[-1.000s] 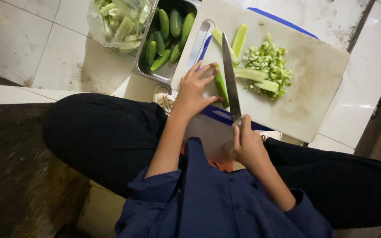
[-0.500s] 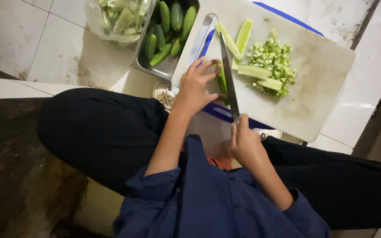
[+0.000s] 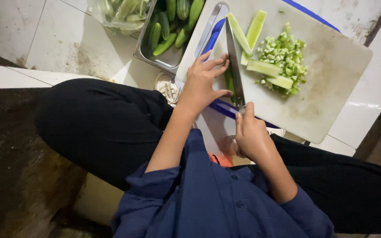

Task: The person sits on the floor and uses a knife to chop cucumbers on a white cutting board. They slice the cucumbers into small pieces and accumulate them on the board.

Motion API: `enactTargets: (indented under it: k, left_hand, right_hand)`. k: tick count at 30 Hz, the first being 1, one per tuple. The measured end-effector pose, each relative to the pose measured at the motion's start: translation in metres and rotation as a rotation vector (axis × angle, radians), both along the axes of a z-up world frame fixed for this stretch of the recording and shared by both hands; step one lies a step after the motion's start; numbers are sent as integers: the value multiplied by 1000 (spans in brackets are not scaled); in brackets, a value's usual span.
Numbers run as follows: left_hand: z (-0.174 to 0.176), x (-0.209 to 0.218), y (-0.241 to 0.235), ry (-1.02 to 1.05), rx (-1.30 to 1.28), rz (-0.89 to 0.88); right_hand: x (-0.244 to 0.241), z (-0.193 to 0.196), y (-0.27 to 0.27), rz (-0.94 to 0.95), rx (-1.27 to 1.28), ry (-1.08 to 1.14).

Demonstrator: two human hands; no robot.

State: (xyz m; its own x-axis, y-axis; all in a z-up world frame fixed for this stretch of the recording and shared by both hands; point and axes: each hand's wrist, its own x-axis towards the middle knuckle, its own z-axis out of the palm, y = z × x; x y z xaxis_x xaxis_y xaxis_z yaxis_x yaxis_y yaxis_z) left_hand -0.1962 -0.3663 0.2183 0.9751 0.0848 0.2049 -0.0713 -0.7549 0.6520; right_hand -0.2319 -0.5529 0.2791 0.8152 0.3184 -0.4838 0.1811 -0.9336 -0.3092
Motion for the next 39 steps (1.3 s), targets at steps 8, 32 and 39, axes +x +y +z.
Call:
enactTargets:
  k: [8, 32, 39]
  left_hand:
    - [-10, 4, 0, -44, -15, 3]
    - [-4, -1, 0, -68, -61, 36]
    - [-1, -2, 0, -17, -39, 31]
  right_hand:
    - [17, -12, 5, -8, 20, -13]
    - [-13, 9, -14, -61, 48, -19]
    - [-20, -8, -22, 11, 97, -137]
